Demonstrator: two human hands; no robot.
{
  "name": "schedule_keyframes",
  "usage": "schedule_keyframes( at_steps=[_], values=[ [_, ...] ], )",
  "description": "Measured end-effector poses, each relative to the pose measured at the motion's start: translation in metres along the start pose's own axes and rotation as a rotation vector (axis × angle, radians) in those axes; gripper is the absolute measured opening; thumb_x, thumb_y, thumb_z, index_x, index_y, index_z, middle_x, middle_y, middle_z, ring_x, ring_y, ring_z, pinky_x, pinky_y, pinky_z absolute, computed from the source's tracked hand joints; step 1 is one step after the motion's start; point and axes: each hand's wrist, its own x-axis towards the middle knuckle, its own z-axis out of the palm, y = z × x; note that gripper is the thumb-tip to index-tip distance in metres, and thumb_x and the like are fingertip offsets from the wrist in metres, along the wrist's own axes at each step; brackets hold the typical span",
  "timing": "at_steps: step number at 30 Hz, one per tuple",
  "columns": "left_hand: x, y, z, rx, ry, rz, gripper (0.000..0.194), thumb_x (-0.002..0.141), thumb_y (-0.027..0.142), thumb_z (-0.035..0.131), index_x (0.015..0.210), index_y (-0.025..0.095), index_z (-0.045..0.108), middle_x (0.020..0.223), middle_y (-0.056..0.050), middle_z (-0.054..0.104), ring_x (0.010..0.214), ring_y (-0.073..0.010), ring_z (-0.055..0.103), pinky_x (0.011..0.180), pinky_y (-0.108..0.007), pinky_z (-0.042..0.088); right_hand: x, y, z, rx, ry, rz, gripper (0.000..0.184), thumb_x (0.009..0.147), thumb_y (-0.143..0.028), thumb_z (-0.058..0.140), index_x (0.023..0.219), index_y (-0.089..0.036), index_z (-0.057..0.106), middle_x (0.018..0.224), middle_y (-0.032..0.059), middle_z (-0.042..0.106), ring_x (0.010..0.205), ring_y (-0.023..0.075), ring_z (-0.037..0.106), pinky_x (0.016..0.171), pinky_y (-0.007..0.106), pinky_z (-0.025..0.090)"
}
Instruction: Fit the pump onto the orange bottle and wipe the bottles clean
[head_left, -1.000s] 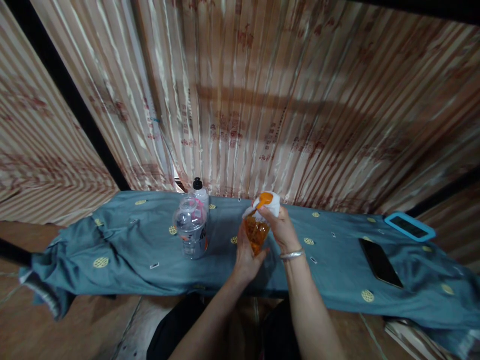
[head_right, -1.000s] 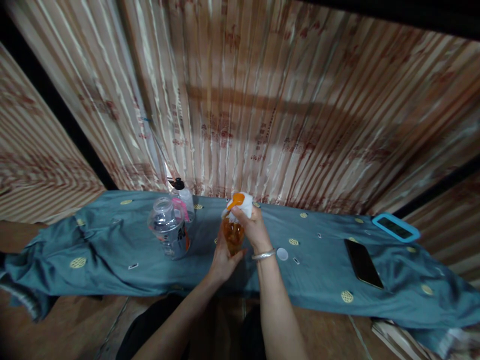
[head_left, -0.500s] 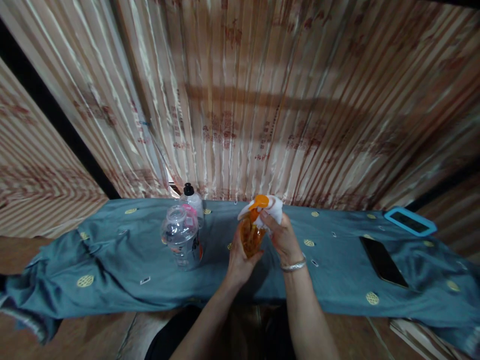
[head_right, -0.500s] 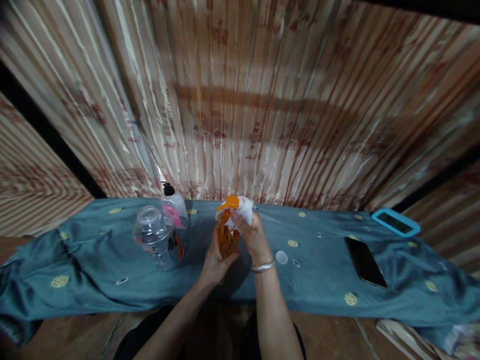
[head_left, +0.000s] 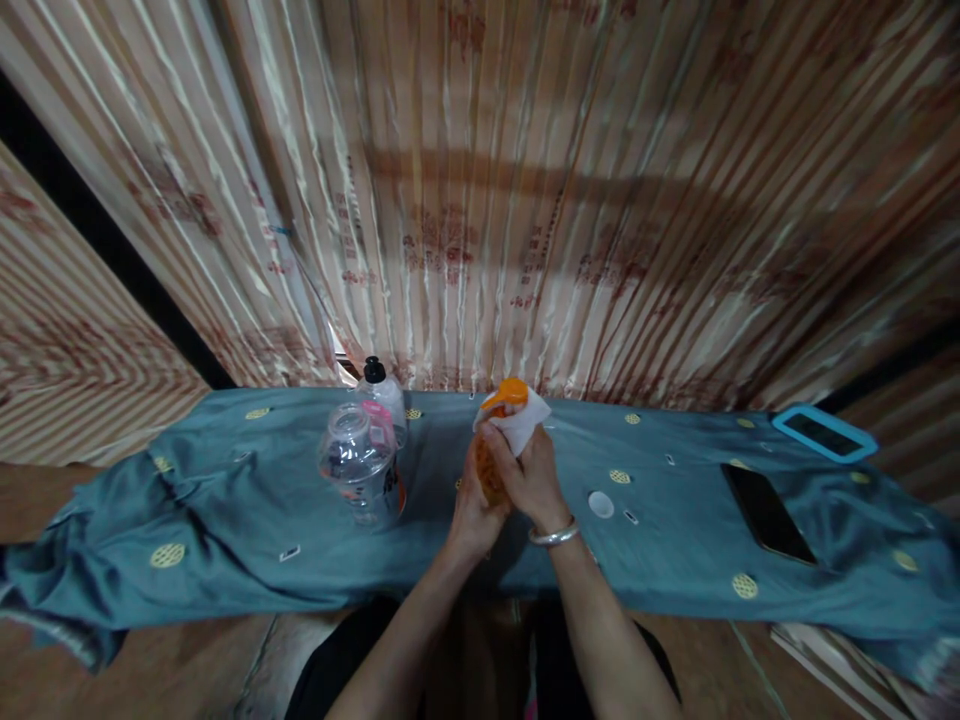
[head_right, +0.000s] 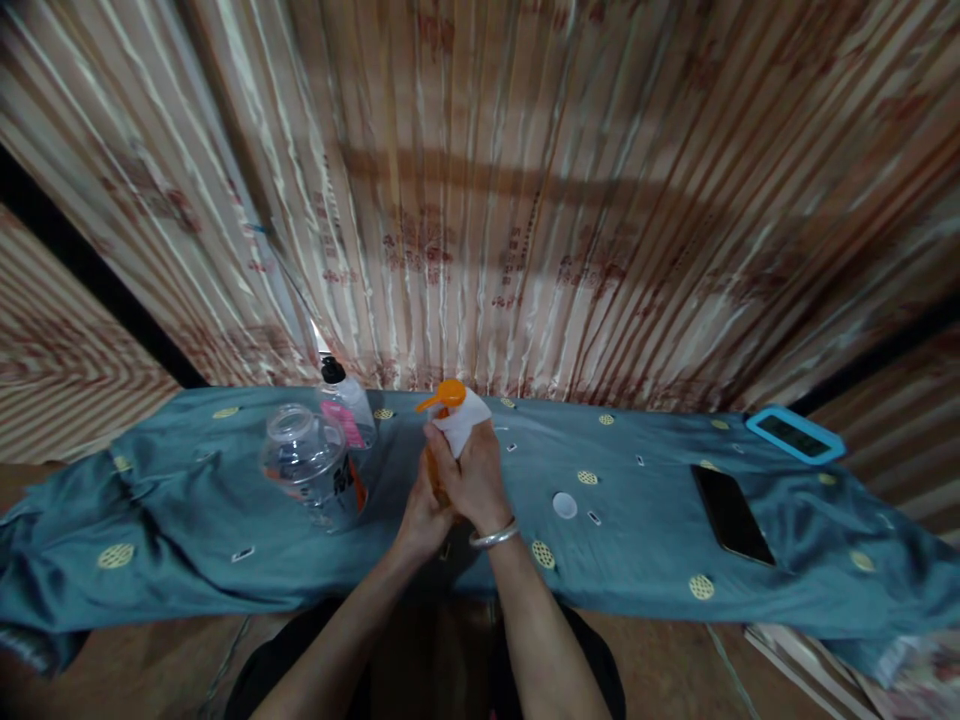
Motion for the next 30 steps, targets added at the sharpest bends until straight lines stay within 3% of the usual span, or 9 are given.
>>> schedule_keyframes(
  at_steps=[5, 12, 17, 20, 23, 27, 30],
  values=[
    [-0.002, -0.004, 0.004, 0.018, 0.019, 0.018, 0.086, 0.076, 0.03, 0.067, 0.149, 0.019, 0.024, 0.15, -0.017, 0.043, 0.139, -0.0307, 0.044, 0.116, -0.049, 0.038, -0.017, 0.014, 0.003, -0.075, 0.018, -0.055, 0.032, 0.095, -0.046, 0.047, 0.105, -0.02, 0.065, 0.111, 0.0108, 0.067, 0.113, 0.0261, 0.058, 0.106, 0.05, 0.037],
    [0.003, -0.004, -0.003, 0.033, 0.126, 0.023, 0.067, 0.088, 0.034, 0.056, 0.148, 0.018, 0.028, 0.141, -0.018, 0.053, 0.13, -0.0293, 0.054, 0.114, -0.052, 0.04, -0.047, 0.045, 0.019, -0.05, -0.101, -0.053, 0.051, 0.097, -0.059, 0.04, 0.117, -0.019, 0.063, 0.117, 0.0104, 0.067, 0.116, 0.0251, 0.06, 0.107, 0.055, 0.037],
    [-0.004, -0.019, -0.002, 0.147, 0.08, 0.104, 0.076, 0.088, 0.032, 0.056, 0.152, 0.017, 0.018, 0.156, -0.022, 0.032, 0.145, -0.0327, 0.035, 0.118, -0.055, 0.034, -0.038, 0.031, 0.014, -0.012, -0.105, 0.002, 0.048, 0.093, -0.053, 0.052, 0.124, -0.018, 0.061, 0.123, 0.0132, 0.066, 0.117, 0.0266, 0.061, 0.102, 0.05, 0.045],
    [-0.016, -0.029, 0.003, 0.243, 0.017, 0.173, 0.092, 0.083, 0.033, 0.063, 0.155, 0.016, 0.007, 0.162, -0.023, 0.015, 0.151, -0.0369, 0.016, 0.121, -0.06, 0.025, -0.026, 0.01, 0.005, -0.016, -0.024, 0.07, 0.04, 0.088, -0.052, 0.059, 0.111, -0.019, 0.066, 0.106, 0.0109, 0.072, 0.102, 0.027, 0.067, 0.089, 0.042, 0.052],
    [-0.026, -0.031, 0.006, 0.272, -0.06, 0.195, 0.101, 0.08, 0.029, 0.067, 0.155, 0.019, 0.0, 0.164, -0.02, 0.008, 0.153, -0.0354, 0.01, 0.122, -0.059, 0.022, -0.015, -0.001, -0.005, -0.04, 0.067, 0.144, 0.033, 0.083, -0.051, 0.066, 0.09, -0.019, 0.067, 0.084, 0.0068, 0.072, 0.078, 0.0242, 0.068, 0.073, 0.037, 0.053],
    [-0.025, -0.024, 0.0, 0.209, -0.071, 0.176, 0.091, 0.081, 0.023, 0.062, 0.155, 0.022, 0.009, 0.164, -0.017, 0.017, 0.152, -0.0323, 0.016, 0.123, -0.057, 0.02, -0.007, 0.008, -0.008, -0.028, 0.177, 0.182, 0.034, 0.078, -0.049, 0.072, 0.088, -0.018, 0.063, 0.08, 0.0042, 0.071, 0.07, 0.0199, 0.066, 0.065, 0.034, 0.051],
    [-0.017, -0.022, -0.01, 0.067, -0.048, 0.051, 0.08, 0.083, 0.029, 0.061, 0.153, 0.021, 0.022, 0.159, -0.016, 0.031, 0.149, -0.0311, 0.027, 0.123, -0.056, 0.023, -0.008, 0.021, -0.004, 0.026, 0.169, 0.162, 0.035, 0.079, -0.045, 0.074, 0.094, -0.016, 0.063, 0.083, 0.002, 0.069, 0.07, 0.0157, 0.065, 0.066, 0.032, 0.053]
  ],
)
